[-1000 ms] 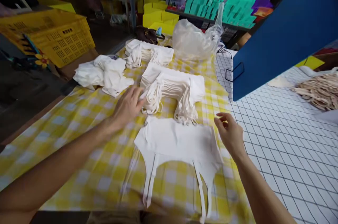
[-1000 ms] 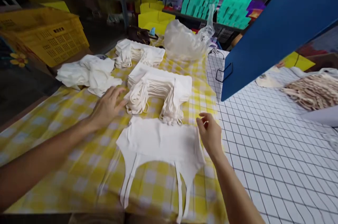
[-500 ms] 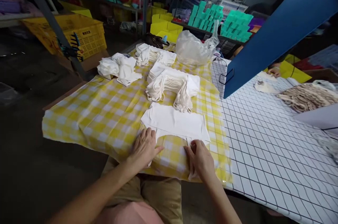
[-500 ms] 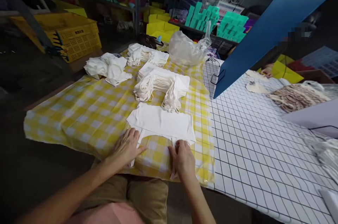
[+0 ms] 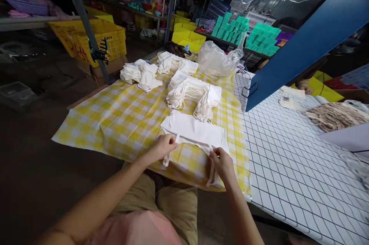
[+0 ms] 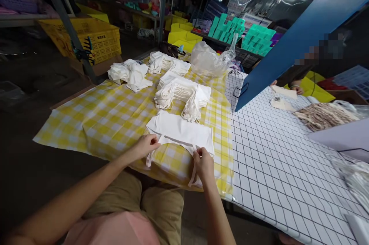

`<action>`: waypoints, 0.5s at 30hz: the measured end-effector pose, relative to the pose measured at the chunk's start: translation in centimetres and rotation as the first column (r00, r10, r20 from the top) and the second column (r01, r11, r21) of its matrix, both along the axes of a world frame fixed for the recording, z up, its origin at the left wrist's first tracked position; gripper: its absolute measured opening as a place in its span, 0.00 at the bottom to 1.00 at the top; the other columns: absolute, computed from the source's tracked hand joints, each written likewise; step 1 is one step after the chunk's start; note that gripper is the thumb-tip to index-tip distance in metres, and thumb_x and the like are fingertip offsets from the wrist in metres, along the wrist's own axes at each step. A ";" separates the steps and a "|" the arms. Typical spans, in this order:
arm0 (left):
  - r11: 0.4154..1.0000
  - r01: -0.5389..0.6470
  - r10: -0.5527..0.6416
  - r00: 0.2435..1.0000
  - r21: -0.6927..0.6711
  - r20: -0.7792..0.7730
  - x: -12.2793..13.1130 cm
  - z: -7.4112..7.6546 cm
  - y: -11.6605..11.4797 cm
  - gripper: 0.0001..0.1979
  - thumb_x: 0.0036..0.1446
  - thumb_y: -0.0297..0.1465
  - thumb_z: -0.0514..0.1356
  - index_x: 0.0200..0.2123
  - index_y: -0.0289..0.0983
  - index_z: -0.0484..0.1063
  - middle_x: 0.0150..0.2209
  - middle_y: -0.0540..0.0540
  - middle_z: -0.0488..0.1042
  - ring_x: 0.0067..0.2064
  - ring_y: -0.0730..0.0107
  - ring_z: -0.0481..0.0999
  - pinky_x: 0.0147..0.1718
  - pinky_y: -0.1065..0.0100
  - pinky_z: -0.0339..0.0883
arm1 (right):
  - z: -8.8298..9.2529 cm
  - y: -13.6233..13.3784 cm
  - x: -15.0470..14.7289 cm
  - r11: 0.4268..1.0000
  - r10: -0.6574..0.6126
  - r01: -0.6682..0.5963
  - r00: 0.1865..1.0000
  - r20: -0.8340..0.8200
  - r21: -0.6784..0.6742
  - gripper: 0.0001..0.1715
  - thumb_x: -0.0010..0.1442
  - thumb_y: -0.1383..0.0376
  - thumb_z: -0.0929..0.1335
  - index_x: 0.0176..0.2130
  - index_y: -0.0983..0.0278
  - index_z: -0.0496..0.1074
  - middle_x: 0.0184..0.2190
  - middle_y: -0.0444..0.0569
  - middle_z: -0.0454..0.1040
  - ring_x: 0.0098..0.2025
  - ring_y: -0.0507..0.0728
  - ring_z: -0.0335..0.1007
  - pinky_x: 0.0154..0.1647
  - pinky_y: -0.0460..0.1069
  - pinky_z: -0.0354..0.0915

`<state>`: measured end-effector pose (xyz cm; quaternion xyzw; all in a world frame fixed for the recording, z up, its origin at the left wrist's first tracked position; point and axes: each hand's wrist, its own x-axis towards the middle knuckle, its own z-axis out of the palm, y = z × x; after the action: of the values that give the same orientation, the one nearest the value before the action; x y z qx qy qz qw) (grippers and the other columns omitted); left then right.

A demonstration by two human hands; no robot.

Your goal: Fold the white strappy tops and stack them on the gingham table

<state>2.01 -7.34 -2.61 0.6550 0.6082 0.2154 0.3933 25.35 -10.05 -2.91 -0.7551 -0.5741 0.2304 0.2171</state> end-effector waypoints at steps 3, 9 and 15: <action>0.971 0.003 0.080 0.938 -0.239 0.338 -0.5 0.8 1.0 0.08 0.53 0.28 0.52 0.23 0.37 0.58 0.19 0.54 0.66 0.23 0.74 0.71 0.24 0.73 0.62 | 0.0 0.9 0.3 0.999 -0.036 0.035 0.978 -0.204 -0.011 0.06 0.49 0.59 0.60 0.26 0.59 0.58 0.19 0.42 0.68 0.21 0.54 0.65 0.24 0.48 0.60; 0.990 -0.061 0.082 0.981 -0.125 0.175 -0.6 1.5 4.5 0.06 0.57 0.28 0.48 0.28 0.38 0.58 0.19 0.56 0.64 0.16 0.78 0.63 0.18 0.74 0.55 | 0.5 2.5 0.6 0.998 0.017 -0.013 0.997 -0.076 0.064 0.13 0.48 0.58 0.60 0.34 0.61 0.62 0.18 0.40 0.64 0.21 0.54 0.61 0.22 0.48 0.57; 0.987 -0.024 0.051 0.984 0.157 -0.172 0.4 0.5 8.7 0.04 0.57 0.29 0.52 0.32 0.37 0.66 0.31 0.47 0.73 0.35 0.68 0.72 0.32 0.71 0.60 | 0.6 4.4 1.2 0.983 0.143 -0.146 0.989 0.026 0.114 0.18 0.48 0.55 0.62 0.36 0.61 0.71 0.25 0.47 0.73 0.30 0.58 0.68 0.31 0.50 0.60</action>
<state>2.38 1.32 -2.14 0.6884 0.6341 0.2107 0.2822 26.56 -5.62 -2.27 -0.6996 -0.6416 0.2053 0.2381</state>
